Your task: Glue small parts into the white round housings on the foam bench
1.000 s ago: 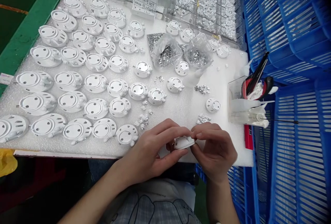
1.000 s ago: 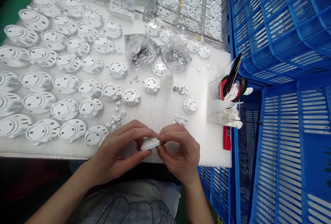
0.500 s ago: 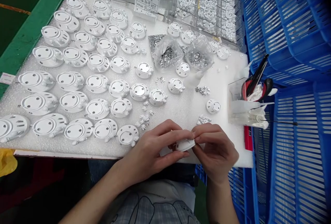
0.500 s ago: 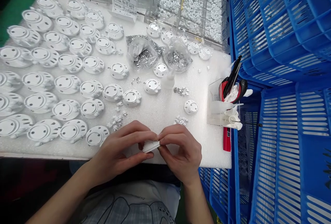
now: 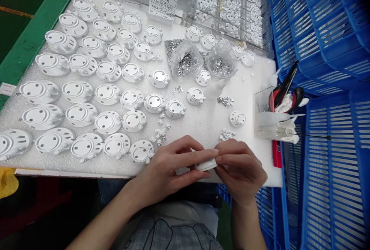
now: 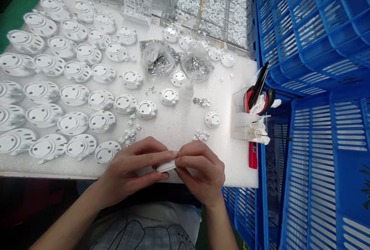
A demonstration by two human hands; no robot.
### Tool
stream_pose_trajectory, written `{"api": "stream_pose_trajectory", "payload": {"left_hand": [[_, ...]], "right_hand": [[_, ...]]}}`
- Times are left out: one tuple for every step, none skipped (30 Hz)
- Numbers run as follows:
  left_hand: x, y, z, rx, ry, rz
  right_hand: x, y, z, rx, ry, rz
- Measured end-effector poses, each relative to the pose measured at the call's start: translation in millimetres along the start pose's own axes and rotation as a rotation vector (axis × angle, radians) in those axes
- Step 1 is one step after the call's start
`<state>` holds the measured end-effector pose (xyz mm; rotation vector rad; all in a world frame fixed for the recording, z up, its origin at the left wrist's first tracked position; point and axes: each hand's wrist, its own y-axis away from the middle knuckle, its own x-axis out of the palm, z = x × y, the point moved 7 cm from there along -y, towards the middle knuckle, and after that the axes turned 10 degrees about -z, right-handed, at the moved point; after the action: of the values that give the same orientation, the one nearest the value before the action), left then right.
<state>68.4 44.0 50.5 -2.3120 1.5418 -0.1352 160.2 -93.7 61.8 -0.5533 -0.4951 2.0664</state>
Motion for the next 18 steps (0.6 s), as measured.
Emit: {"api": "stream_pose_trajectory", "payload": {"left_hand": [[0.1,0.0,0.0,-0.002,0.001,0.001],[0.3,0.1,0.1,-0.007,0.002,0.001],[0.5,0.2,0.4,-0.015,0.002,0.002],[0.8,0.3,0.7,-0.025,0.003,0.001],[1.2,0.4,1.1,-0.036,0.007,0.002],[1.6,0.5,1.6,-0.048,0.012,0.001],[2.0,0.6,2.1,-0.06,0.017,0.0],[2.1,0.6,2.6,-0.071,0.02,-0.005],[2.0,0.6,3.0,-0.082,0.019,-0.012],[1.7,0.5,3.4,-0.09,0.017,-0.019],[1.2,0.5,3.6,-0.097,0.012,-0.027],[0.7,0.3,3.5,-0.099,0.011,-0.032],[0.4,0.2,3.2,-0.101,0.016,-0.031],[0.4,0.0,3.1,-0.105,0.025,-0.025],[0.5,-0.4,3.2,-0.111,0.038,-0.013],[0.9,-0.8,3.4,-0.121,0.054,0.003],[1.5,-1.2,4.0,-0.135,0.069,0.024],[2.3,-1.6,4.8,-0.152,0.084,0.046]], "right_hand": [[0.2,-0.1,0.9,-0.015,0.005,0.002],[0.4,-0.3,1.7,-0.027,0.013,0.004],[0.6,-0.6,2.3,-0.036,0.023,0.005],[0.8,-0.8,2.6,-0.041,0.032,0.004],[1.0,-1.0,2.7,-0.041,0.04,0.003],[1.1,-1.2,2.6,-0.04,0.047,0.001],[1.2,-1.3,2.5,-0.037,0.052,-0.001],[1.2,-1.3,2.3,-0.033,0.055,-0.004],[1.4,-1.2,2.1,-0.029,0.054,-0.005],[1.5,-1.1,1.9,-0.025,0.051,-0.006],[1.7,-0.9,1.7,-0.022,0.045,-0.006],[1.8,-0.6,1.8,-0.022,0.037,-0.006],[1.9,-0.4,1.8,-0.022,0.028,-0.007],[1.7,-0.3,1.8,-0.021,0.02,-0.01],[1.6,-0.2,1.5,-0.016,0.014,-0.011],[1.6,-0.1,0.7,-0.003,0.007,-0.012],[1.6,0.0,-0.5,0.016,0.0,-0.01],[1.6,0.2,-1.9,0.039,-0.01,-0.008]]}}
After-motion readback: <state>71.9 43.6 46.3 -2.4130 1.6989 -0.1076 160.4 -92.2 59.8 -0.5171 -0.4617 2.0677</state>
